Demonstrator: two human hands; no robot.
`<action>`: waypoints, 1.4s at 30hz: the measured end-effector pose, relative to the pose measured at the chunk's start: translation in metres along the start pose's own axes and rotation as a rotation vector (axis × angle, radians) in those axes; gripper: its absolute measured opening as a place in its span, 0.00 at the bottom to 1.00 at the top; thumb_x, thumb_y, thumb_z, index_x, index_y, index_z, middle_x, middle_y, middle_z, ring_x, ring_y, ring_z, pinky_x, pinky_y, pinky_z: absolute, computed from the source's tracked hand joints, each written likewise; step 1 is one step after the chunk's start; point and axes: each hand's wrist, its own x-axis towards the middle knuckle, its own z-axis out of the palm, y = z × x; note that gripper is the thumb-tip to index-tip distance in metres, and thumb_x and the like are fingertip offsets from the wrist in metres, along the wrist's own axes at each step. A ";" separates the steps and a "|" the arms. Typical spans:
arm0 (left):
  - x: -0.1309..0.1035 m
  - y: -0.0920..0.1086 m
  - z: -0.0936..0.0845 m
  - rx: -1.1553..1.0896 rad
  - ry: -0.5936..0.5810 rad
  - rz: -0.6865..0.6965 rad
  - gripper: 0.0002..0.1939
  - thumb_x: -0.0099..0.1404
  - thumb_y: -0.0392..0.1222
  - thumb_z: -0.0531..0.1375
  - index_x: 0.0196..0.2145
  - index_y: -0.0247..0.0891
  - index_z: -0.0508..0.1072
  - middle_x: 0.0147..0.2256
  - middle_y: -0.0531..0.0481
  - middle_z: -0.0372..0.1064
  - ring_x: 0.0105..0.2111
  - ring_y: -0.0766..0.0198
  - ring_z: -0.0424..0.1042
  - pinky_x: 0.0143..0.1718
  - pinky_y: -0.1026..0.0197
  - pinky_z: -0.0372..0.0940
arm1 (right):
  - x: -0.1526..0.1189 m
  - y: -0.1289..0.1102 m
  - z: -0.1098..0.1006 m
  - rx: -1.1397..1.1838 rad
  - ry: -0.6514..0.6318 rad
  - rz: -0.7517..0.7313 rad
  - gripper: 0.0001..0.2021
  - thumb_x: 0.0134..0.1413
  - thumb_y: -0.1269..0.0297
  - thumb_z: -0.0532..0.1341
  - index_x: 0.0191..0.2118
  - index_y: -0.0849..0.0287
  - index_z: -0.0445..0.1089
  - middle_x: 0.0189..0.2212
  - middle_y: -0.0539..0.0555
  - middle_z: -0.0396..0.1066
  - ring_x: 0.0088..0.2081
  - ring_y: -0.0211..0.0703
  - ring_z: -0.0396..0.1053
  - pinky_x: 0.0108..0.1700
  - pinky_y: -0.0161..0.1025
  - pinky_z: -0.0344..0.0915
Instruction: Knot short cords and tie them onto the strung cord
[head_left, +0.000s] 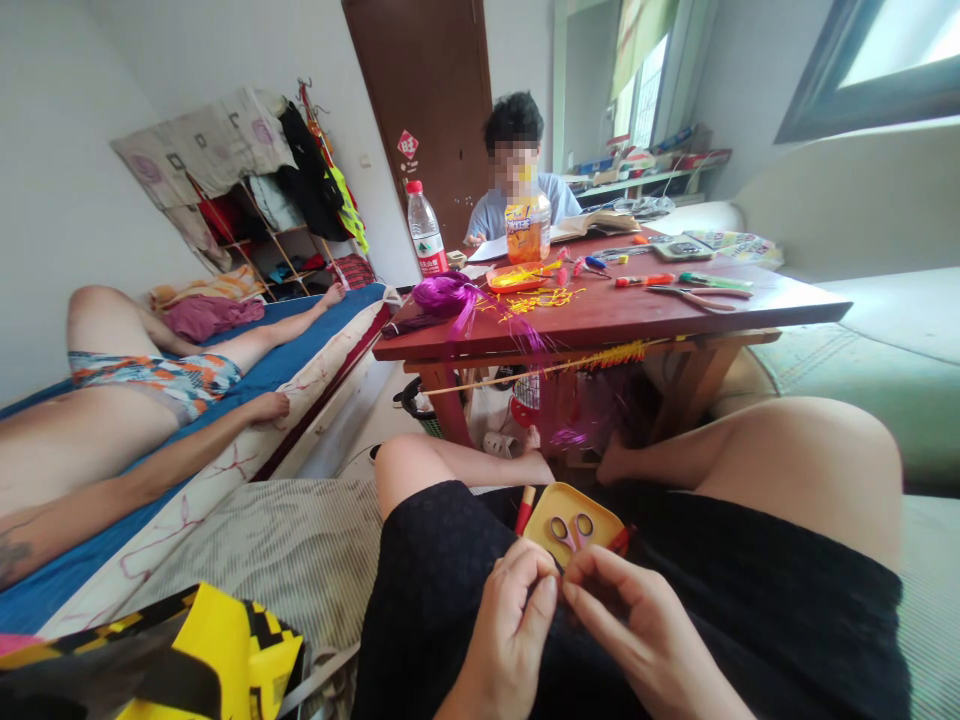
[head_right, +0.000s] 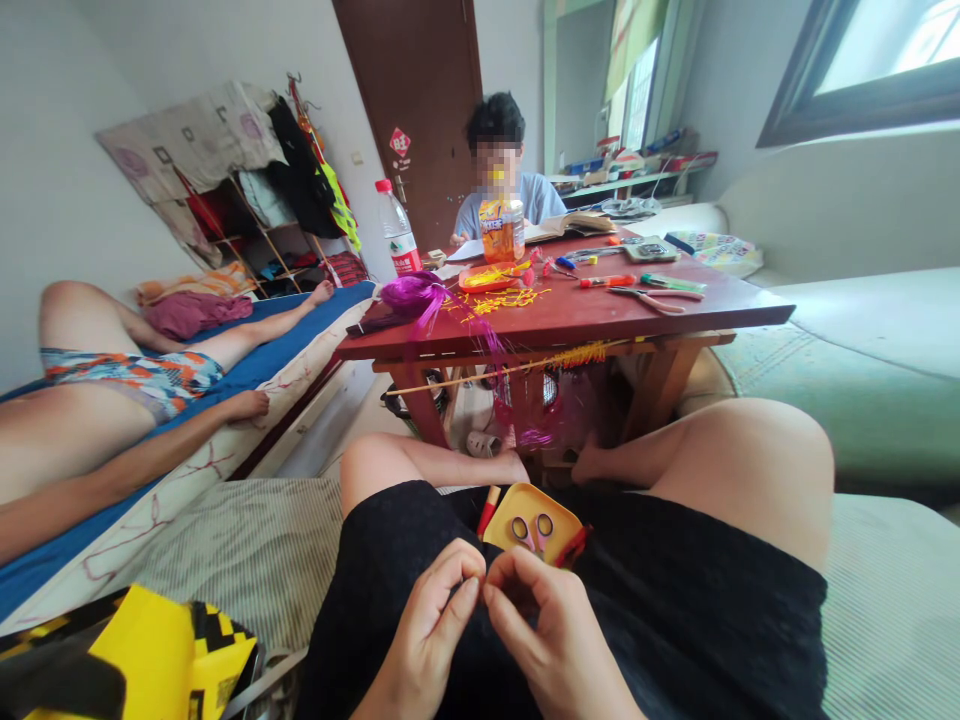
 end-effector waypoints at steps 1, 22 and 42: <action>0.000 0.000 0.000 -0.005 -0.001 -0.001 0.13 0.66 0.44 0.46 0.26 0.38 0.60 0.28 0.52 0.58 0.29 0.66 0.60 0.35 0.64 0.56 | 0.000 0.000 0.000 -0.010 -0.003 -0.004 0.11 0.53 0.60 0.53 0.25 0.60 0.61 0.20 0.48 0.61 0.23 0.36 0.58 0.26 0.31 0.59; 0.001 0.004 0.000 0.048 0.016 -0.020 0.14 0.66 0.45 0.45 0.26 0.38 0.60 0.27 0.51 0.59 0.30 0.64 0.60 0.35 0.63 0.55 | 0.001 -0.004 0.000 -0.172 0.050 -0.118 0.09 0.54 0.65 0.53 0.25 0.60 0.63 0.20 0.48 0.65 0.22 0.35 0.61 0.26 0.30 0.61; 0.001 0.002 0.004 -0.282 -0.008 -0.185 0.15 0.65 0.49 0.48 0.27 0.37 0.60 0.26 0.54 0.53 0.28 0.67 0.54 0.31 0.66 0.54 | 0.000 -0.001 0.000 -0.096 0.055 -0.079 0.09 0.54 0.62 0.54 0.26 0.60 0.64 0.20 0.49 0.66 0.23 0.36 0.63 0.26 0.30 0.62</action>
